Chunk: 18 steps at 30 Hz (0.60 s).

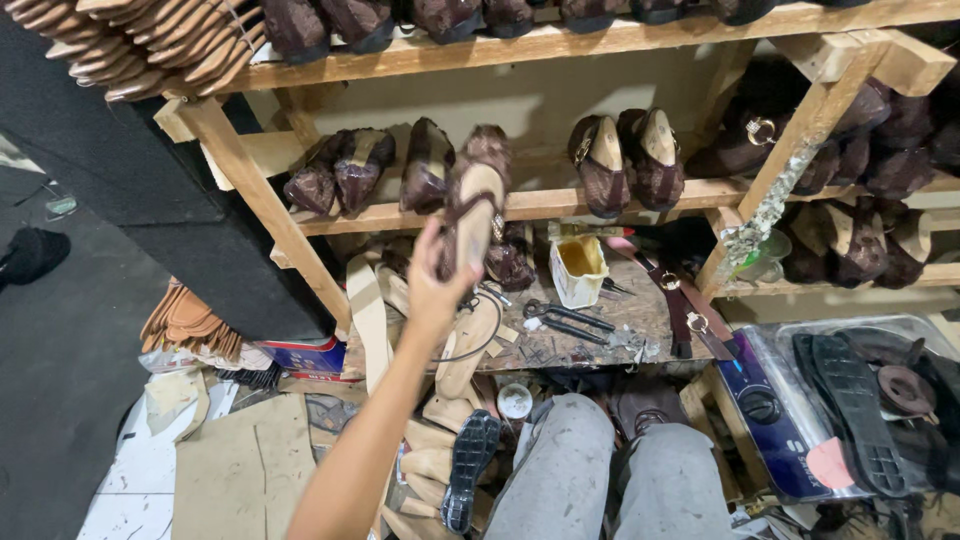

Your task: The person sits and works on a sandal resting on their lap, using a curved wooden/bone tool to press and smooth the edge where the sole meets the shoe upper. They turn the sandal over, press the black rubber sole firmly against the shoe body, briefly reach to a shelf of finished shoes, and continue smoothing the sole edge by hand and with the tool.

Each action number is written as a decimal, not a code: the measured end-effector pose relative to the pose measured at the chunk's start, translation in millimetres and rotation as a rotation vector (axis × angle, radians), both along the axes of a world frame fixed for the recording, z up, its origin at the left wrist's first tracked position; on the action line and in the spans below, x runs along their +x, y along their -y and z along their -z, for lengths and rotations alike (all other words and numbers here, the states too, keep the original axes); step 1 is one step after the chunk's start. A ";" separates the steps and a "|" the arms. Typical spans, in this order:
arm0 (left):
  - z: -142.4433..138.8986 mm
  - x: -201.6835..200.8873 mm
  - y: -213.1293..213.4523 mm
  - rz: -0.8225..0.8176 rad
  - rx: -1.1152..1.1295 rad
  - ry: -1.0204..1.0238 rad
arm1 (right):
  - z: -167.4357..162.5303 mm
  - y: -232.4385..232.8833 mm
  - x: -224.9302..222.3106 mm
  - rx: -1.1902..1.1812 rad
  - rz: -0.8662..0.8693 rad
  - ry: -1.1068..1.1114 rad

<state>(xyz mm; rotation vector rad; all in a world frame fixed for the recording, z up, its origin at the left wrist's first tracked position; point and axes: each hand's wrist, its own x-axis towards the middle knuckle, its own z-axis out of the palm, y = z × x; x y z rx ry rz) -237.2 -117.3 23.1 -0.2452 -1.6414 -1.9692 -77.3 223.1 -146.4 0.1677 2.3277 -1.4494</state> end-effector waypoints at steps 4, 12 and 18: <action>49.1 61.0 -37.9 0.093 0.028 0.059 | 9.1 -10.1 6.6 -0.108 0.023 -0.109; 109.3 218.8 -158.5 0.080 -0.161 0.083 | -34.4 28.8 28.6 -0.829 0.231 -0.433; 120.9 213.3 -144.5 0.345 0.103 0.293 | -16.4 6.9 67.2 -1.515 0.249 0.310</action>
